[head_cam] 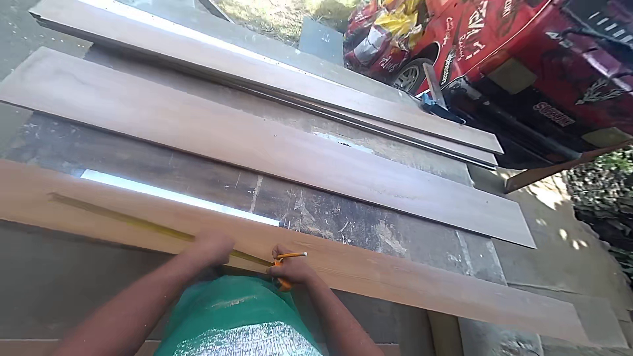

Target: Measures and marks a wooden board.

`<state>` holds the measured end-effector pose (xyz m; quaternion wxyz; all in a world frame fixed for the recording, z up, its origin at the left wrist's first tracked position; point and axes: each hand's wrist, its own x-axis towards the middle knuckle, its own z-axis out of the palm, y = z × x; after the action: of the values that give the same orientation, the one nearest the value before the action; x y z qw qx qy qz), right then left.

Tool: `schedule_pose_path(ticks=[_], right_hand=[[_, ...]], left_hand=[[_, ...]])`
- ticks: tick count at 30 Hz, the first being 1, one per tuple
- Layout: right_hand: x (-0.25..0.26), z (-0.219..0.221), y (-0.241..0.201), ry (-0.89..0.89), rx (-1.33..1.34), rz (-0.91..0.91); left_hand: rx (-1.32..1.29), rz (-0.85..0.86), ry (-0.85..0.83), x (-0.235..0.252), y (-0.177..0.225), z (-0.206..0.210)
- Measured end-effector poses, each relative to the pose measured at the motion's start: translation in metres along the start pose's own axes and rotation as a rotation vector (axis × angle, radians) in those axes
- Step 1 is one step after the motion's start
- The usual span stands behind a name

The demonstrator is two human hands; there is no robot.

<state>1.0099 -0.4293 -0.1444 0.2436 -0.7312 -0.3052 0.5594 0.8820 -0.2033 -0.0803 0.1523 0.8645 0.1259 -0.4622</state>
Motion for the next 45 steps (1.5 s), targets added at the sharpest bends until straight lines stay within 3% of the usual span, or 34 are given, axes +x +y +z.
schedule_pose_path(ticks=[2, 4, 6, 7, 12, 15, 17, 19, 22, 24, 30, 37, 39, 42, 45], right_hand=[[0.002, -0.021, 0.000, -0.044, -0.083, 0.010], [0.002, -0.048, 0.007, -0.036, -0.149, 0.035], [0.006, -0.083, 0.029, 0.092, -0.141, 0.068], [0.009, -0.103, 0.045, 0.205, -0.115, 0.088], [0.033, -0.183, 0.123, 0.709, -0.097, 0.278], [0.039, -0.201, 0.146, 0.912, -0.053, 0.233], [0.029, -0.202, 0.144, 1.020, -0.088, 0.154], [0.014, -0.189, 0.151, 0.976, -0.217, 0.101], [-0.008, -0.159, 0.170, 0.514, -0.465, 0.154], [-0.011, -0.144, 0.174, 0.341, -0.556, 0.215], [-0.009, -0.124, 0.160, 0.409, -0.575, 0.175], [0.018, -0.097, 0.110, 0.395, -0.552, 0.072], [0.030, -0.089, 0.100, 0.419, -0.538, 0.012], [0.041, -0.080, 0.086, 0.480, -0.561, -0.024], [0.039, -0.083, 0.066, 0.503, -0.624, 0.034]], left_hand=[[-0.032, 0.072, 0.189, -0.005, 0.022, 0.005], [-0.143, 0.264, 0.460, -0.018, 0.048, 0.008], [-0.353, 0.337, 0.705, -0.029, 0.065, 0.013], [-0.521, 0.276, 0.737, -0.031, 0.068, 0.020], [-1.564, -0.485, 0.367, 0.011, 0.043, 0.122], [-1.966, -0.570, 0.226, 0.042, 0.055, 0.171], [-2.076, -0.559, 0.249, 0.056, 0.063, 0.177], [-2.097, -0.584, 0.323, 0.067, 0.067, 0.173], [-2.098, -0.605, 0.383, 0.079, 0.067, 0.169], [-2.102, -0.585, 0.415, 0.083, 0.068, 0.171], [-2.105, -0.563, 0.529, 0.073, 0.062, 0.177], [-2.109, -0.632, 0.711, 0.048, 0.010, 0.174], [-2.004, -0.684, 0.659, 0.043, -0.009, 0.170], [-1.765, -0.729, 0.423, 0.038, -0.033, 0.169], [-1.676, -0.687, 0.369, 0.043, -0.033, 0.170]])
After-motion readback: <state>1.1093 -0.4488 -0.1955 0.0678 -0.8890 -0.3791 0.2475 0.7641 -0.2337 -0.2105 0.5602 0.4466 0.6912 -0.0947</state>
